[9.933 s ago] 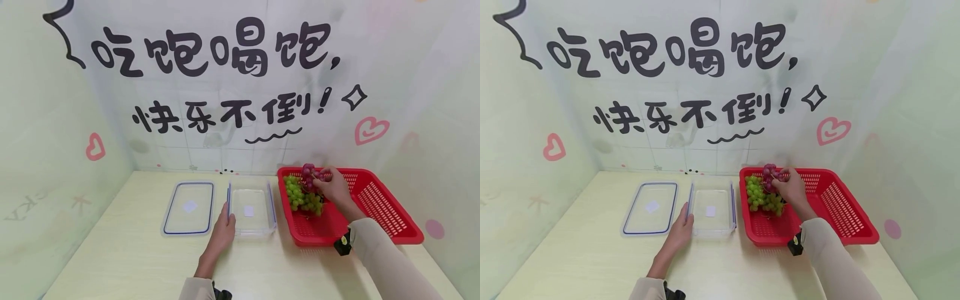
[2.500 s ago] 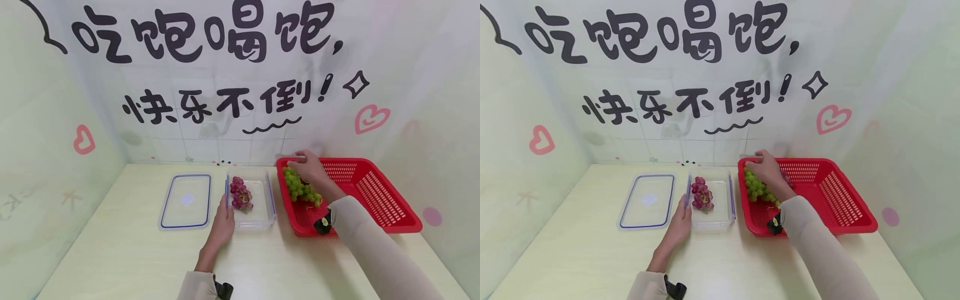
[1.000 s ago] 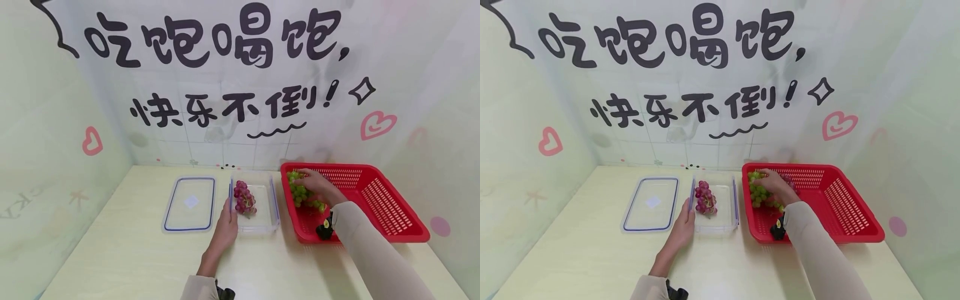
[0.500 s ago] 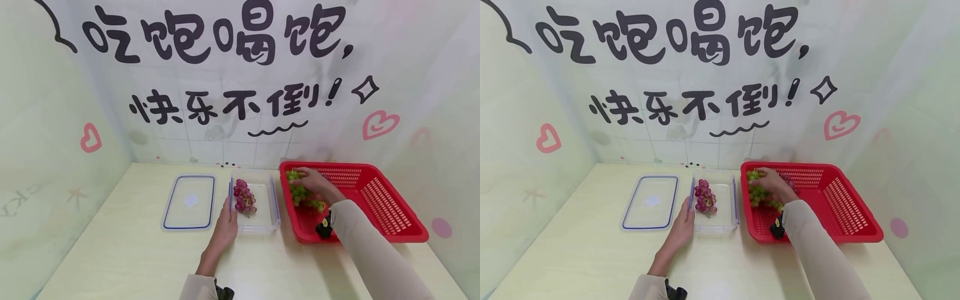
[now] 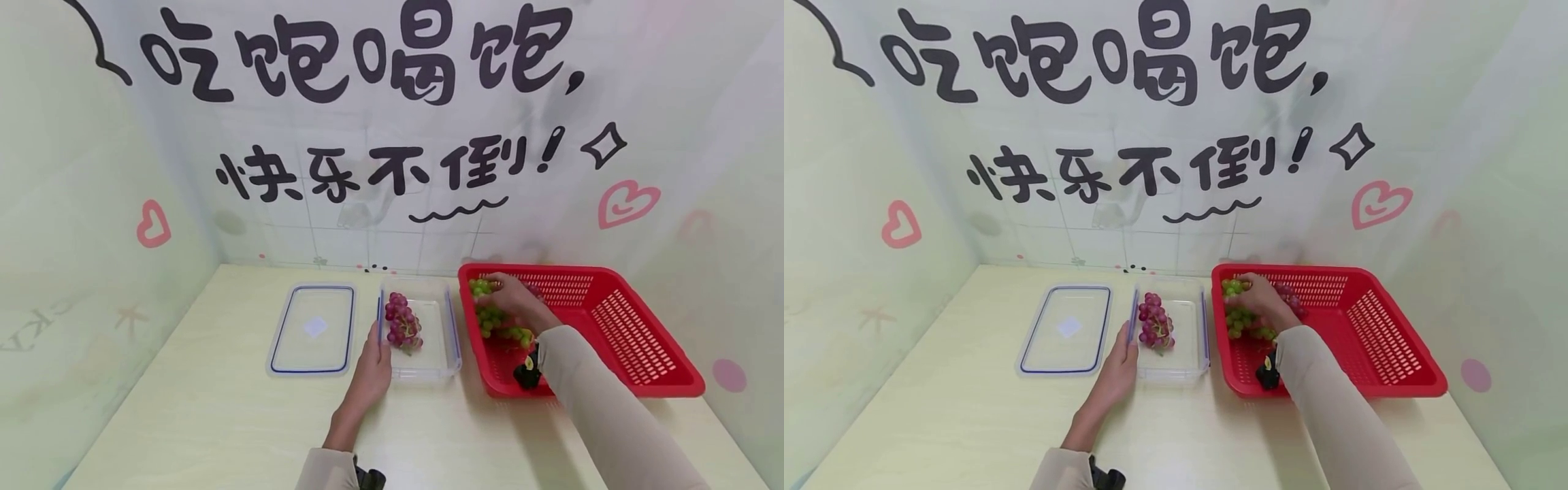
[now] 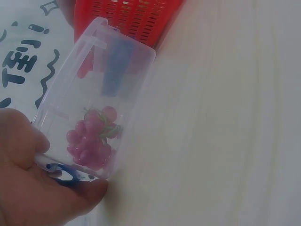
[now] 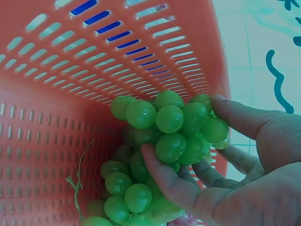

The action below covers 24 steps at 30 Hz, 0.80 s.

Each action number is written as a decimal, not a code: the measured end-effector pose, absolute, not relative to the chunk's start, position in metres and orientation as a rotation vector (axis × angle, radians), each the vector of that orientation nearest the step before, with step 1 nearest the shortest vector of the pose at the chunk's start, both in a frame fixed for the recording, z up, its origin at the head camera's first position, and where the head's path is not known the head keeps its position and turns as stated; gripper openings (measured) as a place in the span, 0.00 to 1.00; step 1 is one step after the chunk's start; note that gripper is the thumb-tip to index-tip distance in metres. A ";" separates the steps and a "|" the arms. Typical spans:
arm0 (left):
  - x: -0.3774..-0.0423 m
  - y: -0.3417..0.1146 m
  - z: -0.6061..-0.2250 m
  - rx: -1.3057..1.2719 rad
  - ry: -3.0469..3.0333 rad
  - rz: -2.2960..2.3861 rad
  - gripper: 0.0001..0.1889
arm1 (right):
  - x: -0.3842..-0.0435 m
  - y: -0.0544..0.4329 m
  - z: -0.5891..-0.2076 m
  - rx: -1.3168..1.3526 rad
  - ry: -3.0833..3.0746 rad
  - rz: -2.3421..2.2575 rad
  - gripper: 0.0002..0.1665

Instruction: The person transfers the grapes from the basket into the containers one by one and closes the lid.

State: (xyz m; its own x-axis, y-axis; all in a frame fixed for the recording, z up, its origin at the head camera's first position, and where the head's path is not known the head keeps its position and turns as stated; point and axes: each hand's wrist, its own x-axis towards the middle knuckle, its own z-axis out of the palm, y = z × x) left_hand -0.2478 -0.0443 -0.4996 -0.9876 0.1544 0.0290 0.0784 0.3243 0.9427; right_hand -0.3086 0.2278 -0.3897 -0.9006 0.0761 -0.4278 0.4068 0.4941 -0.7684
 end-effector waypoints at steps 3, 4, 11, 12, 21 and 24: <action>-0.247 -0.044 -0.499 0.217 2.503 1.773 0.29 | -0.309 0.228 -0.390 0.425 2.426 -1.355 0.41; -0.247 -0.045 -0.499 0.216 2.504 1.773 0.29 | -0.308 0.228 -0.390 0.431 2.435 -1.349 0.39; -0.246 -0.045 -0.498 0.206 2.506 1.770 0.29 | -0.308 0.228 -0.391 0.425 2.485 -1.314 0.31; -0.246 -0.045 -0.498 0.204 2.505 1.769 0.29 | -0.308 0.228 -0.391 0.421 2.492 -1.310 0.29; -0.245 -0.046 -0.496 0.204 2.512 1.766 0.29 | -0.305 0.230 -0.390 0.413 2.476 -1.361 0.29; -0.246 -0.045 -0.496 0.209 2.510 1.772 0.29 | -0.304 0.232 -0.389 0.401 2.472 -1.391 0.29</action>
State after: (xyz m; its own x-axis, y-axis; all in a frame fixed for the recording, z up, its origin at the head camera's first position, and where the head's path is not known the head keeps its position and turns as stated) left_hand -0.2458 -0.0451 -0.4958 -0.9889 0.1462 0.0272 0.0746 0.3294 0.9412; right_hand -0.3036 0.2323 -0.3890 -0.9236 0.1046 -0.3689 0.3696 0.4988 -0.7839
